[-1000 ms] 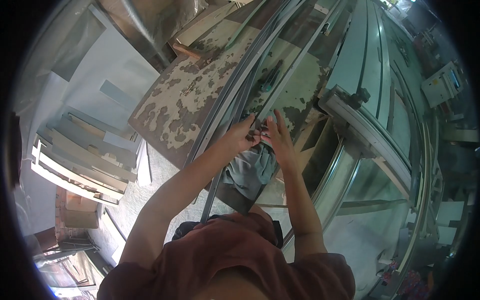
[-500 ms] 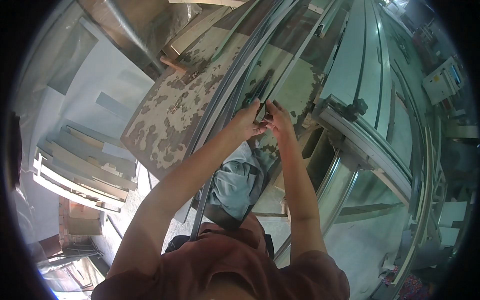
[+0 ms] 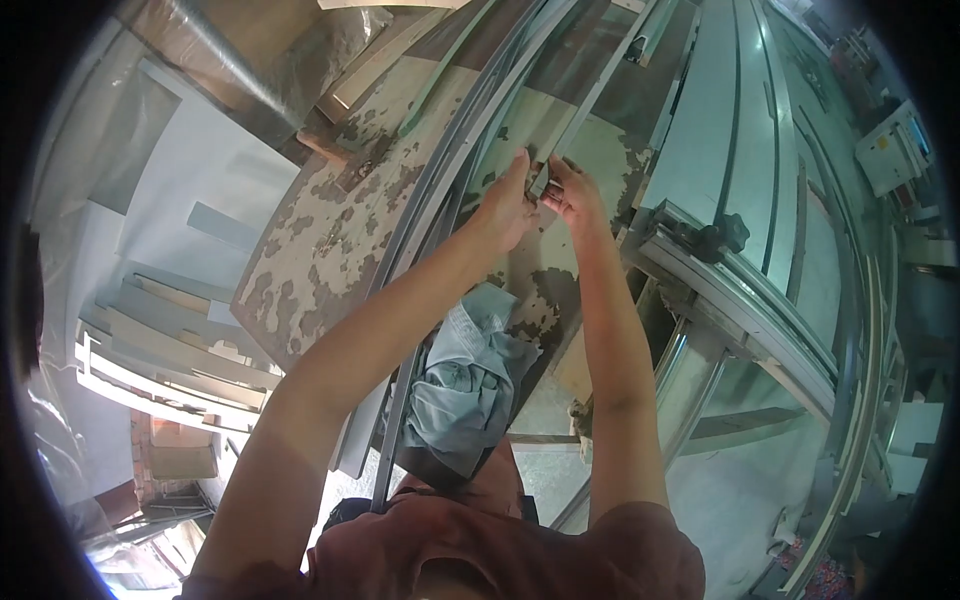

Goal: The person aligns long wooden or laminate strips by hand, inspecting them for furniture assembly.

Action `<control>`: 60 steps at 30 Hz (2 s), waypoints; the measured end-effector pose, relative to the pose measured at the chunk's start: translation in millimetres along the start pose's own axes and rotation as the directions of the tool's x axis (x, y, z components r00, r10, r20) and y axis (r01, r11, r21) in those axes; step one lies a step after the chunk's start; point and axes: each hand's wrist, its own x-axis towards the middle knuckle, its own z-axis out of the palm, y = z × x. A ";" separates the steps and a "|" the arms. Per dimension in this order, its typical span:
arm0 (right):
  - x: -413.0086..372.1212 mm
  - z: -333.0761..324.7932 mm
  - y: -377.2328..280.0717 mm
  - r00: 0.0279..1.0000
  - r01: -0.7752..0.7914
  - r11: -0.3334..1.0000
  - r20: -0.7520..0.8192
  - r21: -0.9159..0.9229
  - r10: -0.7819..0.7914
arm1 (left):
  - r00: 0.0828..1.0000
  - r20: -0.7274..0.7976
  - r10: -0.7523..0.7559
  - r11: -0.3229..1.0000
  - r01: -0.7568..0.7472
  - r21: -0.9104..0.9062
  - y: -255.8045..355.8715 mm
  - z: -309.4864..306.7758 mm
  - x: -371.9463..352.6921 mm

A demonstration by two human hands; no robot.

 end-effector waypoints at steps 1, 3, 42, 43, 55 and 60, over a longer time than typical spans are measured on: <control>7.1 -2.2 -4.3 1.000 0.006 1.000 -0.006 -0.016 -0.006 | 0.999 -0.051 -0.014 1.000 0.014 -0.007 1.8 2.2 10.1; 21.7 -7.1 -12.3 1.000 0.012 1.000 -0.015 -0.027 -0.012 | 0.994 -0.102 -0.032 0.999 0.031 -0.012 6.4 6.4 21.8; 210.5 -58.7 -128.9 0.950 0.214 0.976 -0.222 -0.041 -0.218 | 0.993 0.115 -0.002 0.997 -0.007 0.080 29.1 26.7 168.2; 215.1 -58.9 -130.7 0.941 0.227 0.974 -0.252 -0.022 -0.225 | 0.996 0.087 -0.030 0.997 0.024 0.067 27.3 22.3 168.2; 257.8 -75.1 -147.5 0.927 0.258 0.966 -0.288 0.024 -0.241 | 0.961 0.273 0.042 -0.155 -0.263 0.952 3.3 13.6 135.2; 276.6 -86.8 -153.9 0.931 0.269 0.963 -0.255 -0.007 -0.261 | 0.932 0.362 0.018 -0.527 -0.299 0.795 -13.2 1.9 132.4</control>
